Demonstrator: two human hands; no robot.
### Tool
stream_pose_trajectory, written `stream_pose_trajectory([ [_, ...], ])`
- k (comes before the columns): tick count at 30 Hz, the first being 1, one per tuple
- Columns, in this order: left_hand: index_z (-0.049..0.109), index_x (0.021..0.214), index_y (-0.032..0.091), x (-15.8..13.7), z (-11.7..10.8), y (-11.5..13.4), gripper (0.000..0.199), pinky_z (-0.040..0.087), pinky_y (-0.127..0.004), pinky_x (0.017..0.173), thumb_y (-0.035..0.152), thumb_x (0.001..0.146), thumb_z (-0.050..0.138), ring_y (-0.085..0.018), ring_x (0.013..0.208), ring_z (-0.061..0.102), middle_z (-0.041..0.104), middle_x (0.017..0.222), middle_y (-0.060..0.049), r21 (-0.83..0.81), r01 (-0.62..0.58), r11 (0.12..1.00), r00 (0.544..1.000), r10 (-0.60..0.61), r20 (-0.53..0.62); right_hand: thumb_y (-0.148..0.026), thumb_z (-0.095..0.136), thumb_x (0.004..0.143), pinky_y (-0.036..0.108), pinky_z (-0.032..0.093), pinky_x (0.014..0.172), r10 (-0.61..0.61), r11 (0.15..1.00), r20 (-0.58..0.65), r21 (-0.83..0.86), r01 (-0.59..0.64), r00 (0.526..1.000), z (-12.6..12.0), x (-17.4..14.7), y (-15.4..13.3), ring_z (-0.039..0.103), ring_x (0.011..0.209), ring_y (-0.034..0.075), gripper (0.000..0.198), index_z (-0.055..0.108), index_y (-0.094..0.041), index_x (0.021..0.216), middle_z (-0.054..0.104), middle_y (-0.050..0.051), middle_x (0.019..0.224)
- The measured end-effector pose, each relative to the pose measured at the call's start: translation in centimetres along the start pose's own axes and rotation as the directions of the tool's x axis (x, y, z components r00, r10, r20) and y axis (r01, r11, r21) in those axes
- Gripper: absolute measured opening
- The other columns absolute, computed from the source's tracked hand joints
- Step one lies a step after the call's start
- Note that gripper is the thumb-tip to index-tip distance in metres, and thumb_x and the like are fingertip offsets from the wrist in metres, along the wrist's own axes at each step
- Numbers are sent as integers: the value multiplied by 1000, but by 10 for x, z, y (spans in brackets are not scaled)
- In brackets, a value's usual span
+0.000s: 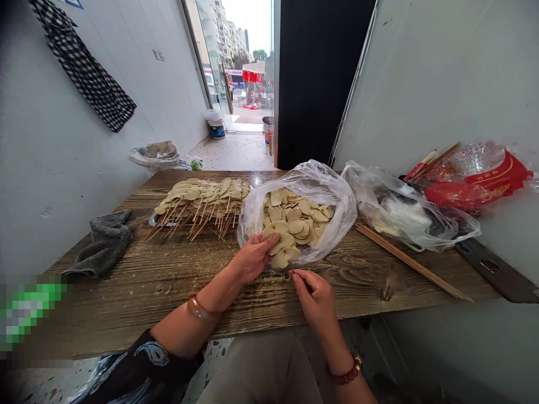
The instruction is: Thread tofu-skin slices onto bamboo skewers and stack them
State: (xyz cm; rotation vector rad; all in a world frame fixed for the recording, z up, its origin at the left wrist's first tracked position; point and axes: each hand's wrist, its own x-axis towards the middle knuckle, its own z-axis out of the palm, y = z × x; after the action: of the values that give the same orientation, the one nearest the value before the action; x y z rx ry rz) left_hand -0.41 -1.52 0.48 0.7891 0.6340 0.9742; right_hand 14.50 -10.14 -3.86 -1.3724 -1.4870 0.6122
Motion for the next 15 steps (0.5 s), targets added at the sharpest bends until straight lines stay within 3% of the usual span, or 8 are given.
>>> stream_pose_trajectory([
  [7, 68, 94, 12, 0, 4, -5, 42, 51, -25, 59, 39, 63, 77, -16, 68, 63, 70, 82, -7, -4, 3, 1000, 999, -3, 37, -37, 52, 86, 29, 51, 61, 1, 1000, -26, -13, -1, 1000, 0, -1, 0, 64, 65, 18, 28, 74, -19, 89, 73, 7, 84],
  [15, 67, 84, 11, -3, 10, -18, 41, 46, -21, 58, 45, 63, 75, -11, 63, 59, 66, 73, -4, 39, 50, 998, 995, -53, 85, -39, 53, 84, 24, 45, 54, 34, 998, -78, -43, -38, 996, 0, -3, 0, 56, 54, 15, 28, 71, -18, 78, 64, 1, 60],
])
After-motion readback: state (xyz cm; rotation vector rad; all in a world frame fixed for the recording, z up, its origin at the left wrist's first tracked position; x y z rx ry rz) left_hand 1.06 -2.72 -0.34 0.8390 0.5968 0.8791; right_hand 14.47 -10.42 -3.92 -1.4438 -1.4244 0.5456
